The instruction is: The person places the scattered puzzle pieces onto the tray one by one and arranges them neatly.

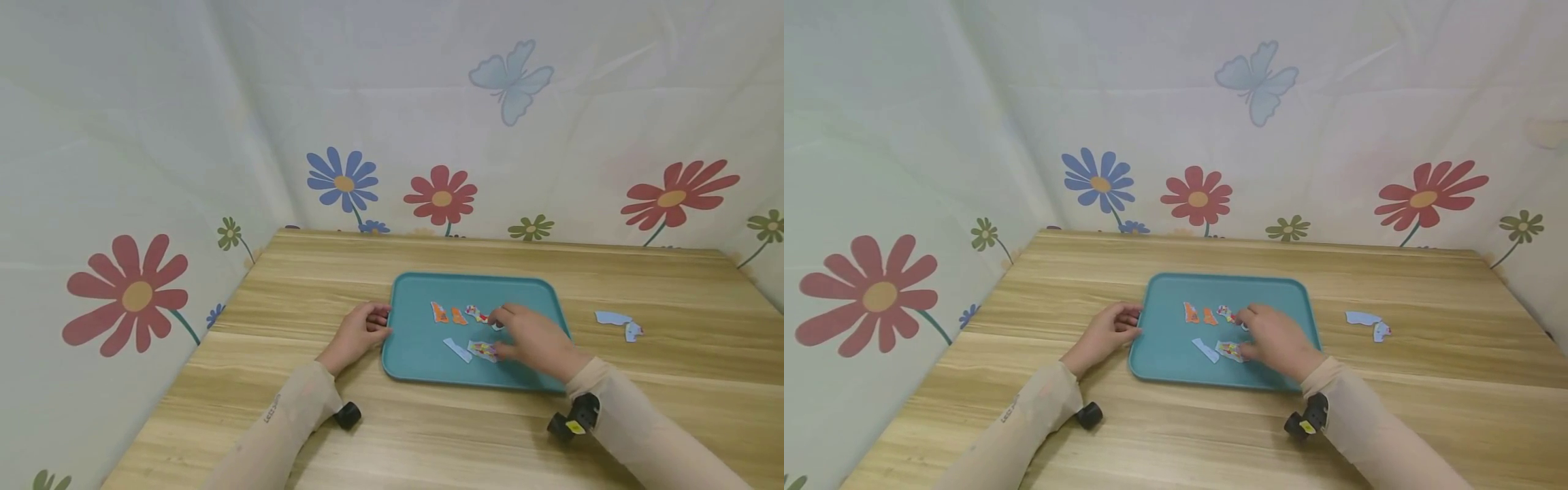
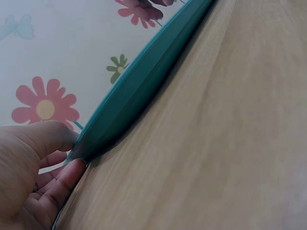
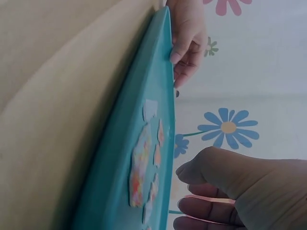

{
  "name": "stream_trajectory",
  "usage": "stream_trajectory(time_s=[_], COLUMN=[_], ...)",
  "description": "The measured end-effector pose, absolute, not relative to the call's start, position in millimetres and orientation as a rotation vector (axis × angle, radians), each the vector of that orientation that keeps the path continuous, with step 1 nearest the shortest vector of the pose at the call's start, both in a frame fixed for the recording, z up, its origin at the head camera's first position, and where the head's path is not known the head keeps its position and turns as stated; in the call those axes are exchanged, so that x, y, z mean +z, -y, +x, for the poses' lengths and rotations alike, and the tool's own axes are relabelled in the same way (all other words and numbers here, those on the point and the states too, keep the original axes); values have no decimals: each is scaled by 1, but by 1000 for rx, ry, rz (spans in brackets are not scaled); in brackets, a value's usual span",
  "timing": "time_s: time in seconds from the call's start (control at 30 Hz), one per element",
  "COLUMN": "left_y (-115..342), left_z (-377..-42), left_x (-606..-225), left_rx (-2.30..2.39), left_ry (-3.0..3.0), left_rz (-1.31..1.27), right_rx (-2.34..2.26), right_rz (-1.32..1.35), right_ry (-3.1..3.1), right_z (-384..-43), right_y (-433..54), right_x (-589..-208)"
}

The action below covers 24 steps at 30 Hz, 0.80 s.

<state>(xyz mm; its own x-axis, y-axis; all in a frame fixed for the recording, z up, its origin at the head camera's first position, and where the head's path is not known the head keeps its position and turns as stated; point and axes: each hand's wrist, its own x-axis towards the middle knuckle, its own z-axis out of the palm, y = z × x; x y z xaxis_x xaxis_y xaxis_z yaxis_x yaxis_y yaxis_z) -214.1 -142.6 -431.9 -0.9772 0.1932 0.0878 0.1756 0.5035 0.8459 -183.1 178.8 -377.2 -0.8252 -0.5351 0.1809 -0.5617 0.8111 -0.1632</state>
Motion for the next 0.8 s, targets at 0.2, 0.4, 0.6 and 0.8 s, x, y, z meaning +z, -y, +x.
stream_trajectory(time_s=[0.2,0.4,0.6,0.8], left_y=[143,143,143,143], left_z=[-214,-215,-215,-216], left_x=[-432,-433,-433,-434], left_rx=[1513,1517,1518,1519], left_ry=[-2711,-2708,-2705,-2701], left_rz=[331,332,335,340], right_rx=[323,331,331,321], right_rz=[847,845,832,808], right_ry=[2854,2840,2846,2854], right_z=[-184,-189,-194,-197], right_y=[-185,-192,-201,-214], right_x=[-371,-364,-358,-354])
